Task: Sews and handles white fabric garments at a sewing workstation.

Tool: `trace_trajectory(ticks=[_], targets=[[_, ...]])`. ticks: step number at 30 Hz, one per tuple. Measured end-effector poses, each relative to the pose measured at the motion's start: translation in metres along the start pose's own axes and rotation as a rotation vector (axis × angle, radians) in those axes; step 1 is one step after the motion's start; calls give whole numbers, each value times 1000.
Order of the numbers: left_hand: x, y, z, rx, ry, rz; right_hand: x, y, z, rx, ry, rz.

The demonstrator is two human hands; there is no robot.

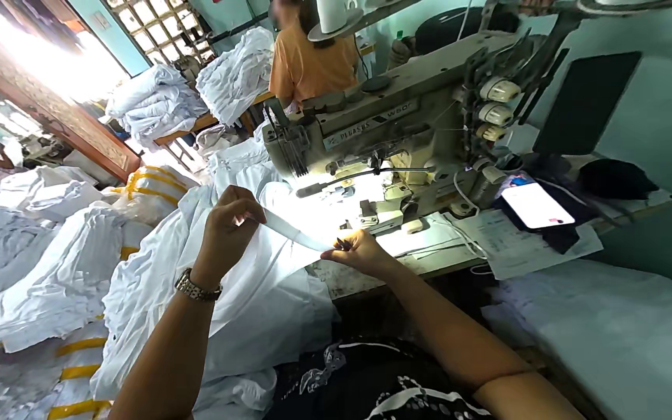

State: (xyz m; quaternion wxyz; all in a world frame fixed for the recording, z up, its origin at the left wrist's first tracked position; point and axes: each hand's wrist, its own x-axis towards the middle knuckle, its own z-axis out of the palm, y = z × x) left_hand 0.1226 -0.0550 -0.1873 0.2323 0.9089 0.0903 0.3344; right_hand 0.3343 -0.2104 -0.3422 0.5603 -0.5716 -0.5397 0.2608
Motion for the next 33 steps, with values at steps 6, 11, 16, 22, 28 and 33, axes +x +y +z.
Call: trace_trajectory(ticks=[6, 11, 16, 22, 28, 33], targets=[[-2, 7, 12, 302, -16, 73, 0, 0, -1, 14, 3, -1], [-4, -16, 22, 154, -70, -18, 0, 1, 0, -4, -8, 10], [-15, 9, 28, -28, -196, 51, 0, 3, -1, 10, -17, -15], [-13, -6, 28, 456, -237, 147, 1, 5, 0, -56, -20, -26], [-19, 9, 25, 270, -357, 6, 1, 7, -1, -74, -27, -54], [-10, -26, 12, 569, -293, 70, 4, 6, 1, -54, -29, -68]])
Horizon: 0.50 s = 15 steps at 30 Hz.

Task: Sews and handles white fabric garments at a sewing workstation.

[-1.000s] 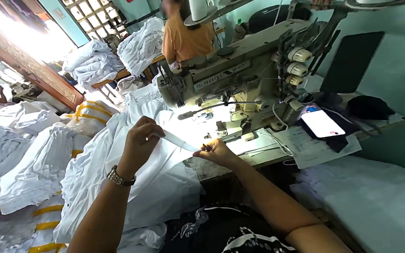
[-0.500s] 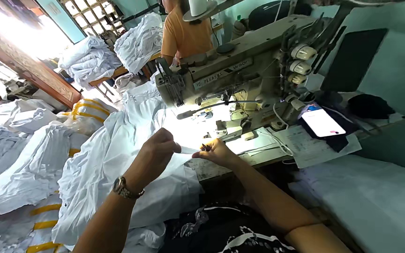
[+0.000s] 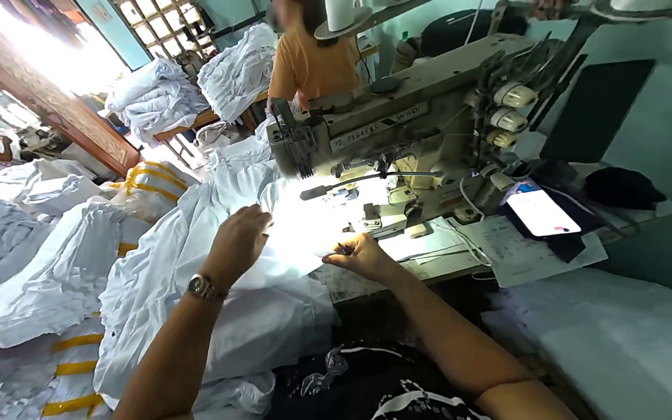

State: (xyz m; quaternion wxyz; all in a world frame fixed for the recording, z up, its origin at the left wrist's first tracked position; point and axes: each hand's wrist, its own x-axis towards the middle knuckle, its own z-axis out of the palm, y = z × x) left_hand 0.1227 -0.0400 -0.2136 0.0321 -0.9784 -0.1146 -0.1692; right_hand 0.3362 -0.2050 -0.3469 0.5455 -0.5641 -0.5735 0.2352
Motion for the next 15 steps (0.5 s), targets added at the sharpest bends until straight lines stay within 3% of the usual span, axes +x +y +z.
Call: trace_trajectory(ticks=[2, 5, 8, 11, 15], targets=[[-1, -10, 2, -117, -64, -63, 0, 0, 0, -8, -2, -11], [-8, 11, -6, -364, -102, -24, -1, -4, -3, -28, -19, 33], [-9, 18, -14, -248, -53, 22, -1, -5, -2, -27, -22, 54], [-5, -11, -3, -101, 4, -40, 0, -7, -3, -40, -28, 45], [-10, -7, -3, -204, -60, -60, 0, -7, -4, -61, -56, 63]])
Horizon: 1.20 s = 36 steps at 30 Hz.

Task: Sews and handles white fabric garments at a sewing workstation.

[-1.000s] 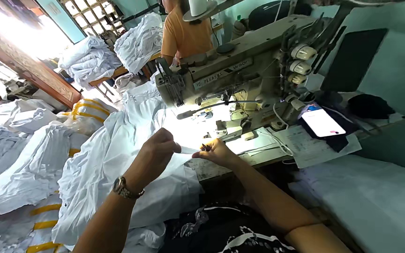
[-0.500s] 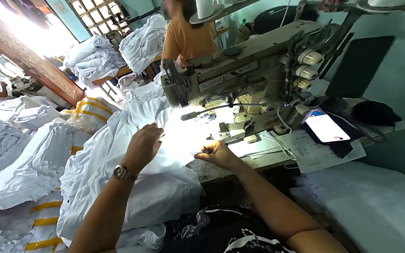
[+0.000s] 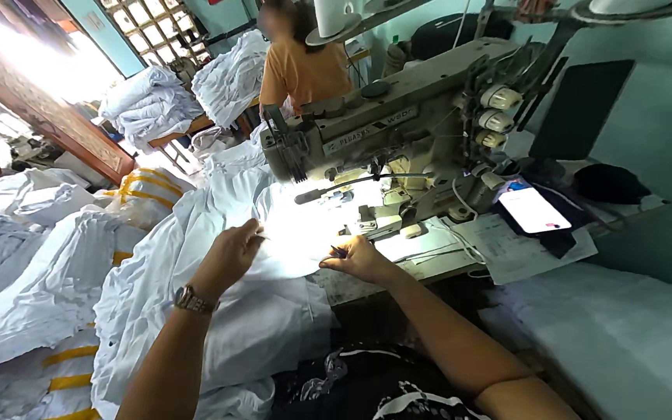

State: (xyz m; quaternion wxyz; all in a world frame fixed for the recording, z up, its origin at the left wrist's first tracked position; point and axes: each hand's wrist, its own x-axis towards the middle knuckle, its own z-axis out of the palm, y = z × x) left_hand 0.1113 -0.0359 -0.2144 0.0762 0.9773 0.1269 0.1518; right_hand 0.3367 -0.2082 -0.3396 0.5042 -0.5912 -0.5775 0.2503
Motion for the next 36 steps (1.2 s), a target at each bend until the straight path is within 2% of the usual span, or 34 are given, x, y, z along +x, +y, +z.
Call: trace_trajectory(ticks=[2, 4, 6, 8, 10, 12, 14, 17, 20, 23, 26, 28, 31, 34, 36], targets=[[-7, 23, -4, -90, -14, 65, -1, -1, -1, 5, -19, 25], [-8, 32, -8, 18, 23, 121, 0, -3, -3, 11, -24, 51], [-3, 19, -7, 202, 77, 112, 0, -6, -3, 5, -23, 63], [0, 2, -3, 247, 107, 60, 1, -4, -2, 11, -24, 45], [-3, 10, -5, 98, 45, 10, 1, -4, -3, 13, -25, 61], [-9, 33, -9, -78, -26, 51, 0, -5, -4, 12, -41, 82], [-12, 47, -10, -1, 17, 125, 0, -6, -5, 15, -49, 88], [-5, 27, -6, 261, 145, 74, 2, -5, -4, 10, -39, 61], [1, -1, -3, 191, 186, -20, 2, -2, -2, 13, -17, 20], [-9, 22, -4, 13, 160, 37, 2, -2, -4, 20, -30, 42], [-14, 49, -9, 129, 175, 163, 1, -2, -3, 37, -31, 37], [-12, 40, -10, 248, 151, 114, 2, -2, -2, 59, -16, 38], [-2, 7, -3, 344, 142, 4, 3, -4, -2, 45, -6, 24], [-4, -10, 3, 164, 192, -74, 2, -2, 0, 37, -23, 26], [-11, 8, -2, -37, 182, -102, 3, -2, -1, 35, -21, 36]])
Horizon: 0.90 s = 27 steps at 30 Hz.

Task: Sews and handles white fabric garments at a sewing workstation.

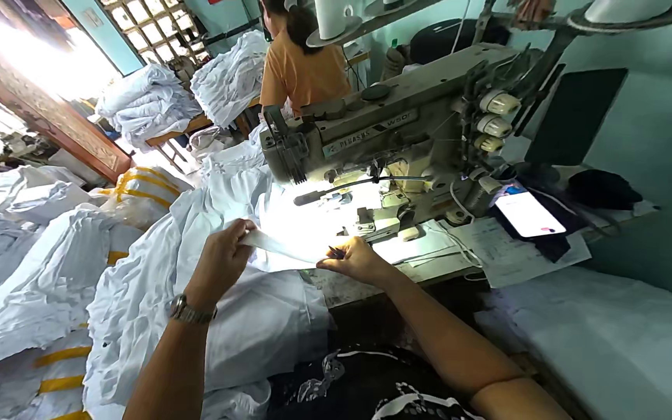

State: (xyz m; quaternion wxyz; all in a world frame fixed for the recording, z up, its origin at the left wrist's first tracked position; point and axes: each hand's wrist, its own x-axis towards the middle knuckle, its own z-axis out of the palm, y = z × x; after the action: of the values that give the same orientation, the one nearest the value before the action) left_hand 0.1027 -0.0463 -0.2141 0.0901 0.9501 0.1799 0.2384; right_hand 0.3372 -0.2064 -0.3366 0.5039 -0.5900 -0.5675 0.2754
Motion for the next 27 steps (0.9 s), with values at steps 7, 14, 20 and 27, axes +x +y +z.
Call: trace_trajectory(ticks=[7, 14, 20, 27], targets=[[-13, 54, 0, 220, 112, 199, -2, -4, 1, 21, 61, 11], [-11, 52, 11, 279, 116, 156, -3, -2, 1, 32, 67, -1], [3, 29, 21, 419, 10, 111, -1, 0, 4, 10, 80, -36], [14, -4, 40, 57, 19, 54, 0, -2, 5, 27, 82, -15]])
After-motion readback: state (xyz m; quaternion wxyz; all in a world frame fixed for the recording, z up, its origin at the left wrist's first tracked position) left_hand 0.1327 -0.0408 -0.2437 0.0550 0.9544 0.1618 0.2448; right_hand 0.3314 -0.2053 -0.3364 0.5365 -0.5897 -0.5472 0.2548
